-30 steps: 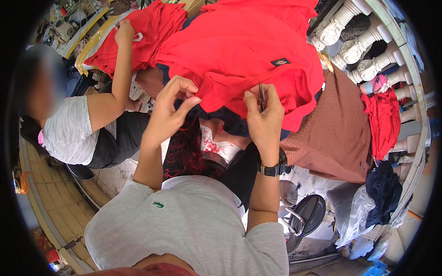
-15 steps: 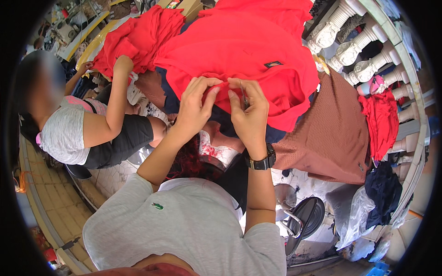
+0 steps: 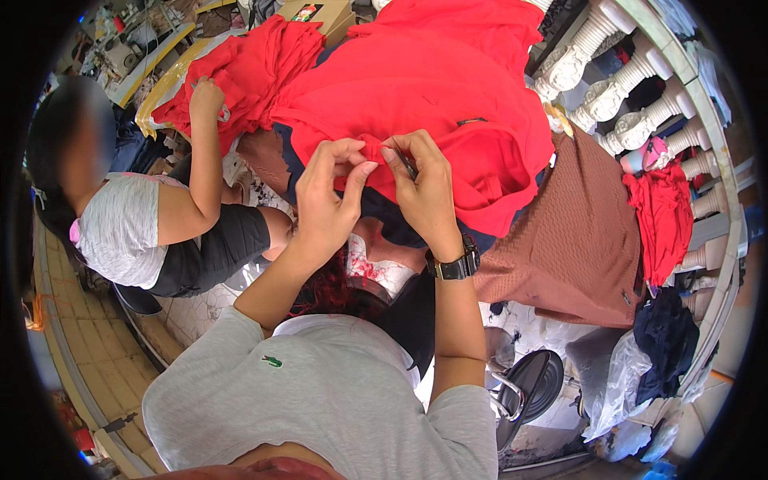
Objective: The person uses a small pair of scissors to trim loose threads and tags from a red garment held in their hands. They repeatedly adjust the fabric to access different areas for trimming while seated in a workspace with other people nearby.
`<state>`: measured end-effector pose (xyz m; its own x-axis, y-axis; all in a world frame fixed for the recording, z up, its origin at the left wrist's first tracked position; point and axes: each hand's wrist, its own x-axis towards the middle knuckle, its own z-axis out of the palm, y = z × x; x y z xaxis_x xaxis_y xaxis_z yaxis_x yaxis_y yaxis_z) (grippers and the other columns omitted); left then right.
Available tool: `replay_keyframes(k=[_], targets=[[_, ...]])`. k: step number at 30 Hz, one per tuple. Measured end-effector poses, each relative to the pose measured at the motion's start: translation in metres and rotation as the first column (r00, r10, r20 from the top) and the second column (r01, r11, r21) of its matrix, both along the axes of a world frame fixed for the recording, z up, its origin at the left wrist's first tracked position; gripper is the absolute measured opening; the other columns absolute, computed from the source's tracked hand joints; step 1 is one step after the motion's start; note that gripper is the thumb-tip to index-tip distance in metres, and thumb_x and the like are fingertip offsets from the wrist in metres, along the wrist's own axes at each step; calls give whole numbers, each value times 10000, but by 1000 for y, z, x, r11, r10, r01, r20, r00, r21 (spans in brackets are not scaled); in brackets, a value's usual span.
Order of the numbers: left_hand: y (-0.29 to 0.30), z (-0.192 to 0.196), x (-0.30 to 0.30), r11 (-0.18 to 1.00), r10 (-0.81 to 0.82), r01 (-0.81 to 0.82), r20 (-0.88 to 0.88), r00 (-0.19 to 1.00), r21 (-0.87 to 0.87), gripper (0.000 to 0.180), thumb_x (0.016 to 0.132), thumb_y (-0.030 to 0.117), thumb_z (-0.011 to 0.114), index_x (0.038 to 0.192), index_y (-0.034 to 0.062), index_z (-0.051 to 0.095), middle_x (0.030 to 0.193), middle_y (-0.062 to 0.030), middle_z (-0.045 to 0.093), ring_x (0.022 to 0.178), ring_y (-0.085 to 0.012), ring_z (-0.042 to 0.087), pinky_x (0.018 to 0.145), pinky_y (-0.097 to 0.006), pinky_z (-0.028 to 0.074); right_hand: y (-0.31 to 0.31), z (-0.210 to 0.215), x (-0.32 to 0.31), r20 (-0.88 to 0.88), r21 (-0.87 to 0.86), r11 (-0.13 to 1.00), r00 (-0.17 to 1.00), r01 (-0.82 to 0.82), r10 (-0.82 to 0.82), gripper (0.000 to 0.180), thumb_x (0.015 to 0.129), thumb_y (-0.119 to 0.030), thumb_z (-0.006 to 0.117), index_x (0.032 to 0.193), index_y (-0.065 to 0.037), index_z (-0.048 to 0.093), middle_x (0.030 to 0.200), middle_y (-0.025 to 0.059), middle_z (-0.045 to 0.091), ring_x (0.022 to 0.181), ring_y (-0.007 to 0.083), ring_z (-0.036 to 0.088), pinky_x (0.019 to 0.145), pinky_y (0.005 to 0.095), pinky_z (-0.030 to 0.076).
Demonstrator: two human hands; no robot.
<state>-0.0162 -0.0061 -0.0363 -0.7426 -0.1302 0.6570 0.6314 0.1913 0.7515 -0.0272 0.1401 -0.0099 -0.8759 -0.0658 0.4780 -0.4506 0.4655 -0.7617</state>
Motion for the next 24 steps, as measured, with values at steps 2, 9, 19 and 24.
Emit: replay_keyframes(k=[2,9,19,24], targets=[[2,-5,-11,999,-48,47,38,998,29,199,897,39,707,1077,-8,634,867,-135,604,775,-252,639,702,-337,528,-1,0,2,-29,17,1000,1000,-5,5,80,921,-14,663,986,22,632,880,125,581,698,229,543,617,329,428],[-5,-18,-38,922,-383,337,308,871,192,92,989,69,625,1005,-18,600,929,-74,615,827,-127,622,834,-286,531,1,0,4,-104,177,984,995,12,6,153,873,63,637,1020,26,620,936,158,554,752,306,575,662,359,455],[-5,-17,-33,915,-395,354,246,885,195,101,1028,98,572,1014,4,539,963,-67,577,888,-116,622,774,-278,535,0,-2,3,-34,152,988,999,14,-9,139,883,58,638,1013,14,617,962,146,562,786,292,603,680,366,479],[-6,-17,-39,944,-331,322,234,914,75,124,1032,102,564,969,0,536,908,-66,569,789,-126,639,733,-261,524,-1,0,5,-45,214,977,999,17,-8,127,897,59,626,1012,6,624,993,139,565,815,286,626,703,404,497]])
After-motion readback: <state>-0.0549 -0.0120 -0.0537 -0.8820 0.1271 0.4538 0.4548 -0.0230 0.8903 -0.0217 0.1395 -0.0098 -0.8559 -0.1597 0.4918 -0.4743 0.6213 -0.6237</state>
